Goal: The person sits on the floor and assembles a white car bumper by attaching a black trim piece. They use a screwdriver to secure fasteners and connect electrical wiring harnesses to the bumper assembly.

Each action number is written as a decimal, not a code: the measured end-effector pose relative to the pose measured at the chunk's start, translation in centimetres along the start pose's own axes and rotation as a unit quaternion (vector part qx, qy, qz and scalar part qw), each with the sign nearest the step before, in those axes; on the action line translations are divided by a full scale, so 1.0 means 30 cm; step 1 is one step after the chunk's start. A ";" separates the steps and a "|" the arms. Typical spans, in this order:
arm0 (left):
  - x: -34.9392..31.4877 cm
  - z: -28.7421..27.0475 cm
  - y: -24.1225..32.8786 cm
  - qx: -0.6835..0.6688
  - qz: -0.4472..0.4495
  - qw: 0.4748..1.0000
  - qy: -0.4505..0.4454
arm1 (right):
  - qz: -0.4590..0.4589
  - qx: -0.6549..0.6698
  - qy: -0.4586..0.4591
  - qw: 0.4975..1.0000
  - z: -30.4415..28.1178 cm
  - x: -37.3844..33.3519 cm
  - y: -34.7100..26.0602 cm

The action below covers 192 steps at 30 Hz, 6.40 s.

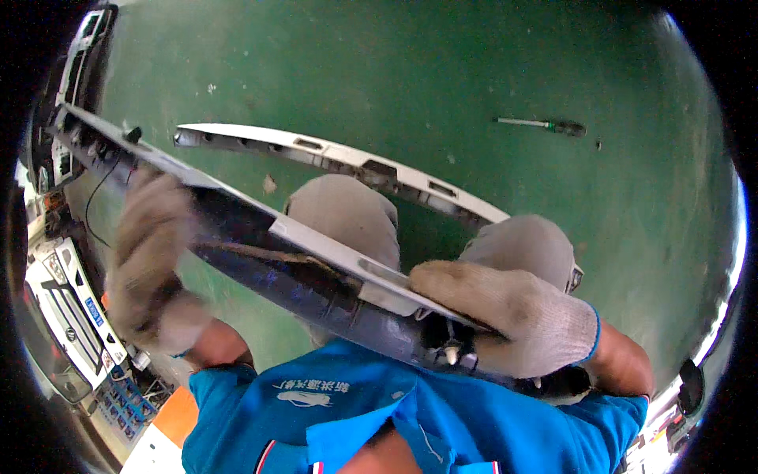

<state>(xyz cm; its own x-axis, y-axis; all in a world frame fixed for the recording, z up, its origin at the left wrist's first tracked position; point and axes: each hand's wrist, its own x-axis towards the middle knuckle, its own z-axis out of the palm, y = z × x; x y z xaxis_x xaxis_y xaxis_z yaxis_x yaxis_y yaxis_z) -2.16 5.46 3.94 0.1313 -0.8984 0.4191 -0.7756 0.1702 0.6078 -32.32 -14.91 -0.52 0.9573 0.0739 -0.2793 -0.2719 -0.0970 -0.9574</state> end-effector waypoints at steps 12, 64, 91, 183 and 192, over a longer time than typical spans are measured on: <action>-0.170 0.133 -0.128 -0.055 -0.274 0.852 0.442 | -0.093 -0.044 0.049 0.994 -0.078 0.034 -0.001; -0.406 -0.333 -0.457 -0.791 -0.196 0.541 0.208 | -0.029 -0.030 -0.023 0.999 -0.004 -0.284 0.160; -0.538 -0.312 -0.069 0.378 -0.464 0.758 0.261 | 0.265 -0.376 -0.018 0.888 0.129 0.235 1.056; -0.025 0.826 -0.871 0.157 -0.254 0.826 -0.479 | 0.141 -0.327 0.369 0.858 -0.275 0.044 0.400; -0.028 0.829 -0.877 0.158 -0.256 0.832 -0.465 | 0.167 -0.323 0.360 0.859 -0.301 0.031 0.395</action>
<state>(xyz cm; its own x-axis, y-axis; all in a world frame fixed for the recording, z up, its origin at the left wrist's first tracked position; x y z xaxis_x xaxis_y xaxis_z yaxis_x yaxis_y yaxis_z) 2.78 -8.33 -29.16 0.0732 -0.7701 -0.6337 -0.9082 -0.3141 0.2768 -33.77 -24.96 -11.46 0.7119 -0.6758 -0.1910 -0.6553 -0.5414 -0.5268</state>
